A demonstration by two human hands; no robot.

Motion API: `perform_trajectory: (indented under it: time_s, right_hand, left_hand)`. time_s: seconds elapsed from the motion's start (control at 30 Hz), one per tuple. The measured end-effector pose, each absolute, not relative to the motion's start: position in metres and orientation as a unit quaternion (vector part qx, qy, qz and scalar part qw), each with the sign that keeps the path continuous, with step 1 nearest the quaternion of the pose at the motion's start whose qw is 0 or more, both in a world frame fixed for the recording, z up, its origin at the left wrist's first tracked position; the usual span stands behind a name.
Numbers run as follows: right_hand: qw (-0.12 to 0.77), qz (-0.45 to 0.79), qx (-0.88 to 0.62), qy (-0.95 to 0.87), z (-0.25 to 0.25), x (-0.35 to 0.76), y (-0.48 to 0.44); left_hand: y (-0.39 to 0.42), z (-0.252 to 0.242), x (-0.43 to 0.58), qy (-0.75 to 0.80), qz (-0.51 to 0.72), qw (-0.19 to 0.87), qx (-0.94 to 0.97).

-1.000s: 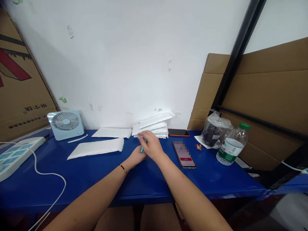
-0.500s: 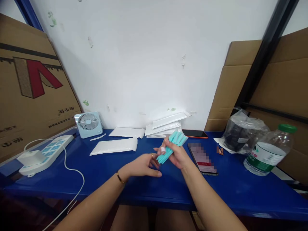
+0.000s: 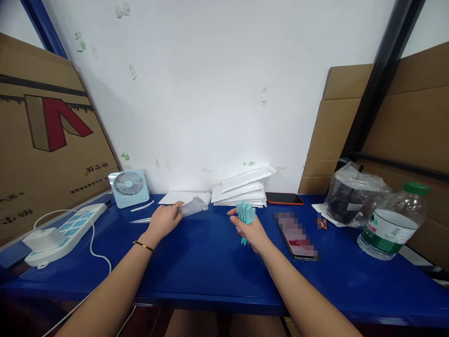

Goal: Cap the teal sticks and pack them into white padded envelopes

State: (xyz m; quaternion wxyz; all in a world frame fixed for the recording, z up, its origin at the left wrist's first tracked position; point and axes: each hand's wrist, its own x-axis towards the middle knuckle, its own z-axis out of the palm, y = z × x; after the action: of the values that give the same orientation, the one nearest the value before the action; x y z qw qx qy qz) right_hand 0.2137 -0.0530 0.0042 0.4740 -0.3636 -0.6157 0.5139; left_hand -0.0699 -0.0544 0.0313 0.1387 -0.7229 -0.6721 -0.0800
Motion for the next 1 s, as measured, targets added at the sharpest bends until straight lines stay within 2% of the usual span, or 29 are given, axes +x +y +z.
perform_trajectory:
  time_s: [0.07, 0.17, 0.3, 0.47, 0.67, 0.83, 1.0]
  right_hand:
    - [0.473, 0.515, -0.366, -0.614, 0.011, 0.209, -0.055]
    - [0.482, 0.521, -0.387, -0.589, 0.019, 0.200, -0.054]
    - [0.533, 0.547, -0.389, -0.514, 0.027, 0.195, -0.053]
    - [0.594, 0.542, -0.372, -0.464, 0.031, 0.205, -0.058]
    - [0.610, 0.504, -0.401, -0.462, 0.026, 0.229, -0.056]
    - [0.740, 0.472, -0.243, -0.412, 0.056, 0.252, -0.057]
    - [0.729, 0.508, -0.167, -0.427, 0.085, 0.248, -0.061]
  left_hand:
    - [-0.059, 0.046, -0.055, -0.645, -0.115, 0.153, -0.740]
    - [-0.064, 0.065, -0.033, -0.577, -0.138, 0.113, -0.797]
    - [-0.068, 0.073, -0.012, -0.528, -0.229, 0.105, -0.811]
    - [-0.069, 0.054, 0.009, -0.516, -0.256, 0.126, -0.807]
    - [-0.062, 0.026, 0.029, -0.531, -0.255, 0.089, -0.803]
    - [-0.056, 0.023, 0.032, -0.529, -0.265, 0.054, -0.804]
    - [-0.061, 0.032, 0.039, -0.491, -0.281, 0.038, -0.824]
